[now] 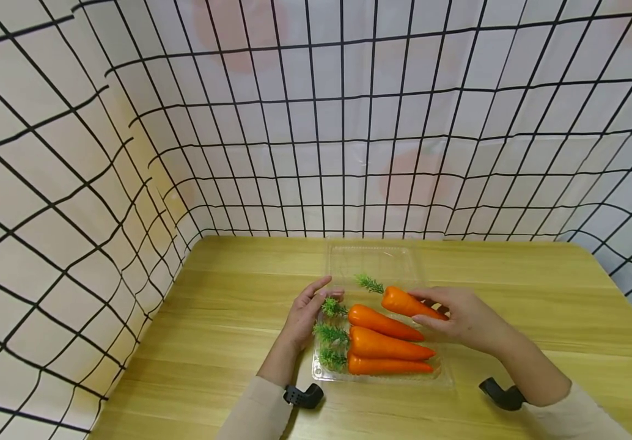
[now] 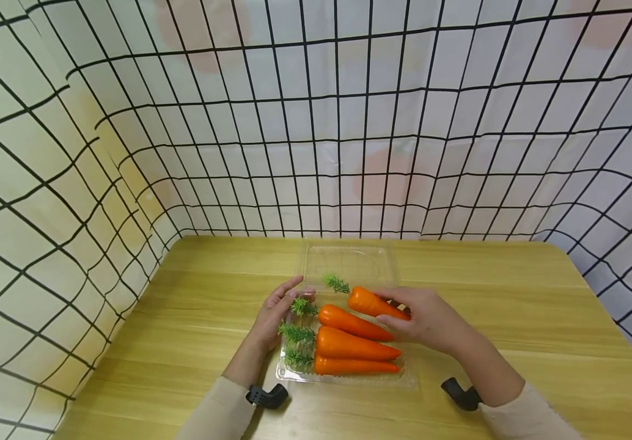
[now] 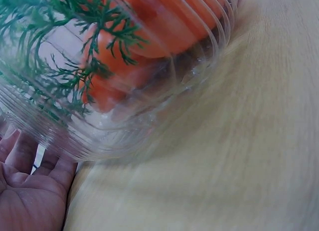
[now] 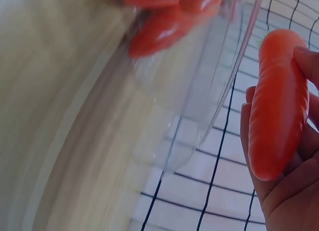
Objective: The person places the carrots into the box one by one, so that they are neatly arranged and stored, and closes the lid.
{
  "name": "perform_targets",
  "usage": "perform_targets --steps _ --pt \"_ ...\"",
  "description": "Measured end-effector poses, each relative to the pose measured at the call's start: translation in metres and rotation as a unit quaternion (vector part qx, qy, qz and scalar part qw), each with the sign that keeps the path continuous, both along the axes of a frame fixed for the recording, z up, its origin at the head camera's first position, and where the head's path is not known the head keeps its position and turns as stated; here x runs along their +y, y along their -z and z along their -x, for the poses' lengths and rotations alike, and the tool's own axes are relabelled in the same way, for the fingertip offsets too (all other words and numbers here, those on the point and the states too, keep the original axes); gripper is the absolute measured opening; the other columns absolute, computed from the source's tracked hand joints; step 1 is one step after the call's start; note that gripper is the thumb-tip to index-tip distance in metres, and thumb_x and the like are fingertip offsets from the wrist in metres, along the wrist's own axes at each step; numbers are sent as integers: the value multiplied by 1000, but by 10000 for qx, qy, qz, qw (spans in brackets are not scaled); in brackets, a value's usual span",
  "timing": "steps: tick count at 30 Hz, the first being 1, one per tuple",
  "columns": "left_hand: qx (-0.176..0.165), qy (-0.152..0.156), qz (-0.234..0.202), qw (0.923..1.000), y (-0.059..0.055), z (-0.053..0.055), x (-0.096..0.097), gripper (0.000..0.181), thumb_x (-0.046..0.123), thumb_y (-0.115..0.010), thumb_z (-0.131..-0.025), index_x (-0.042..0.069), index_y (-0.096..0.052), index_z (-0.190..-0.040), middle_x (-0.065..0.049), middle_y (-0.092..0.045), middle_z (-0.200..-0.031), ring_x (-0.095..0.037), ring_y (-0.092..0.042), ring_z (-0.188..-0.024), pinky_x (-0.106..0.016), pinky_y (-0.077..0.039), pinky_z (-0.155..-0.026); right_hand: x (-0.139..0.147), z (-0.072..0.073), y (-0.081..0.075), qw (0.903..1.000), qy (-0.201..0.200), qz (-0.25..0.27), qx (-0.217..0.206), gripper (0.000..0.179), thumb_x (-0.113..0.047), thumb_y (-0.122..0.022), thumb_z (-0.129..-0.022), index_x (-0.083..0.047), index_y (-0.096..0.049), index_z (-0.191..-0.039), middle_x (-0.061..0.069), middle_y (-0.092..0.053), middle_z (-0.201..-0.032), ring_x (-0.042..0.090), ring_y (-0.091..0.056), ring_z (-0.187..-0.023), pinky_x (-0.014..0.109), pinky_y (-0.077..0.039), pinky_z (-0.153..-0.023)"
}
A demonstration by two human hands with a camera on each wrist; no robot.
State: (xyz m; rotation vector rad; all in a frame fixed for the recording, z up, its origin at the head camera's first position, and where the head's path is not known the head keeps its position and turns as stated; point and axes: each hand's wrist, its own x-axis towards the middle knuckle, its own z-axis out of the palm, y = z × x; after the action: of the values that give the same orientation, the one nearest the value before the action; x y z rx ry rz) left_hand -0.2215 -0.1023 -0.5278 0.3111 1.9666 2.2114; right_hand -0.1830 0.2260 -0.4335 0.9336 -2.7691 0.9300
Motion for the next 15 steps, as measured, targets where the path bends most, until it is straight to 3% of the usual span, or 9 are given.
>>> perform_targets --steps 3,7,10,13,15 --pt "-27 -23 0 10000 0 0 0 47 27 -45 -110 8 -44 -153 -23 -64 -137 -4 -66 -107 -16 -39 -64 -8 -2 1 10000 -58 -46 -8 42 -26 -77 -92 -16 -68 -133 -5 -75 -112 0 -64 -92 20 -58 -70" --pt "-170 -72 -147 9997 0 0 0 46 27 -46 -110 8 -45 -152 -15 -70 -130 -4 -65 -109 -16 -48 -76 -18 -1 2 9998 -100 -165 -23 41 -30 -75 -94 -17 -68 -133 -7 -75 -112 1 -64 -92 21 -57 -71" --pt "-269 -118 -224 9993 -1 0 0 46 26 -47 -110 8 -47 -152 -7 -71 -122 -3 -63 -86 -16 -50 -73 -25 0 4 9994 -150 -267 -132 41 -33 -73 -95 -17 -68 -133 -4 -75 -116 5 -66 -95 24 -58 -75" --pt "-310 -169 -193 9992 -1 -1 0 45 25 -48 -109 9 -48 -151 3 -64 -115 -3 -48 -66 -17 -45 -61 -32 1 7 9988 -202 -391 -217 41 -35 -73 -96 -18 -68 -133 -1 -74 -121 14 -69 -102 34 -61 -84" --pt "-334 -210 -169 9991 -2 -1 0 43 24 -49 -109 12 -50 -150 6 -57 -103 -4 -41 -61 -17 -41 -58 -36 2 8 9984 -221 -459 -240 40 -36 -73 -96 -19 -68 -132 0 -74 -123 18 -69 -107 40 -61 -89"
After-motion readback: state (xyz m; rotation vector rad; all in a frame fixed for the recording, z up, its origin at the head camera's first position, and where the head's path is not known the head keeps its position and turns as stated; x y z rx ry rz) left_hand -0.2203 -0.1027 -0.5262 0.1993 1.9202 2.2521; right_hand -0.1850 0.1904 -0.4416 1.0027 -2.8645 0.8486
